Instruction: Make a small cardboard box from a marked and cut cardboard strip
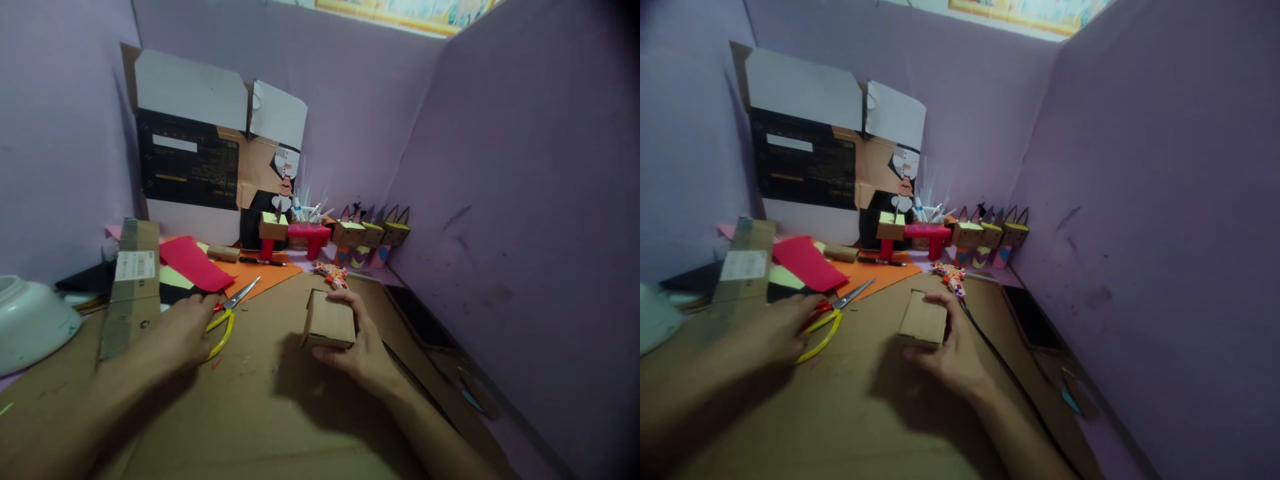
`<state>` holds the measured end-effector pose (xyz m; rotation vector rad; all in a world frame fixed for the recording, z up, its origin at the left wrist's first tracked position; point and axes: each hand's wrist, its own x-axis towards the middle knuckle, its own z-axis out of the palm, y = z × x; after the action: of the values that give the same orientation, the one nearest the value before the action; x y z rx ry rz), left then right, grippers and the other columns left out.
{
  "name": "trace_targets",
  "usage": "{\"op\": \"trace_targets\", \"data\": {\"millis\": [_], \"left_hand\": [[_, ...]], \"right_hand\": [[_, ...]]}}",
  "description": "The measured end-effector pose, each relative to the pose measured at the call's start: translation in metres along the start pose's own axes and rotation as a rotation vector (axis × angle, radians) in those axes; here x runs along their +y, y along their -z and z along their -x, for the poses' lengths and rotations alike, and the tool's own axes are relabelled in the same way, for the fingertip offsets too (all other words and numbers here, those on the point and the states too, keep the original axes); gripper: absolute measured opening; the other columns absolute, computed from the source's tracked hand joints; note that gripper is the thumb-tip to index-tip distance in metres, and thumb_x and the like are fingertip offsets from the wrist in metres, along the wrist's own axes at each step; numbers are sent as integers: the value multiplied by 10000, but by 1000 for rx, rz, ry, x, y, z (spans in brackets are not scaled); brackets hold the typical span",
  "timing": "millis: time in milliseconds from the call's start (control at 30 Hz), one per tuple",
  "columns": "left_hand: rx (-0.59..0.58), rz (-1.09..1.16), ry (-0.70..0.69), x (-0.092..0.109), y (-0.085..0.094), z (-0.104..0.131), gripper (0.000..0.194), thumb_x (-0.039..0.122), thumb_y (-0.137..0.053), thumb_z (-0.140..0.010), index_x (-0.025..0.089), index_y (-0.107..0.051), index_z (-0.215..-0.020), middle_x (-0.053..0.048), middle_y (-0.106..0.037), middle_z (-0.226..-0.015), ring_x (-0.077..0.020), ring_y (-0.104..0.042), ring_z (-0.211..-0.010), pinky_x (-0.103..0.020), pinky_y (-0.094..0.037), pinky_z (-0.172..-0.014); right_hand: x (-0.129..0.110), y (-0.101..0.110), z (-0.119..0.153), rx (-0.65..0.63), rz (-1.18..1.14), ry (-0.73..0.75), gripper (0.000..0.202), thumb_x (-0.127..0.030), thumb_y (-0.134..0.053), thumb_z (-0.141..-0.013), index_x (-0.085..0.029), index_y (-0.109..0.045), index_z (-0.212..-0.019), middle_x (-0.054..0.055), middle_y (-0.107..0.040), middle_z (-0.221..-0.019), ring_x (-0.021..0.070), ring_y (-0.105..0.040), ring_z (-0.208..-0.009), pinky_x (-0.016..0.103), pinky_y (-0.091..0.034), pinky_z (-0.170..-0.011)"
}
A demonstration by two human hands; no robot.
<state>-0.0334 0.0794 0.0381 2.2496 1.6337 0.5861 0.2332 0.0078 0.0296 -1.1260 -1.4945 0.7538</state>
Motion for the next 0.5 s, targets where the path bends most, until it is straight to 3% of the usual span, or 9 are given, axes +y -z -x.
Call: {"op": "trace_targets", "data": {"millis": [100,233,367,500], "left_hand": [[-95,-249,-14,-6,-7,-3,503,216,-546,-605,127,-603,-1097,-184,-617,-877,-366,-586,-795,-408,-416,-649],[-45,-335,1,-1,-16,-3,444,302,-517,-670,162,-575,-1088,-149,-614,-811,-301,-593,-691,-322,-373,-548],[102,-204,62,8,-8,-4,354,400,-478,-739,185,-573,-1004,-75,-594,-647,-263,-568,-577,-309,-334,-518],[214,79,69,25,15,2,345,393,-564,-719,201,-520,-1003,-67,-636,-825,-266,-600,-742,-299,-380,-605]], "right_hand": [[2,1,0,-7,-22,-28,619,-222,-764,-526,-277,-423,-1039,1,-503,-943,193,-511,-798,288,-439,-670],[2,0,1,-13,-23,-17,627,-207,-772,-507,-270,-430,-1029,0,-498,-956,187,-502,-807,282,-435,-682],[1,1,-1,-14,-63,-32,647,-191,-766,-513,-277,-426,-1056,0,-490,-985,185,-500,-825,277,-433,-689],[2,4,-3,-21,-74,-41,685,-160,-773,-495,-281,-435,-1079,4,-504,-997,196,-508,-845,292,-430,-708]]}}
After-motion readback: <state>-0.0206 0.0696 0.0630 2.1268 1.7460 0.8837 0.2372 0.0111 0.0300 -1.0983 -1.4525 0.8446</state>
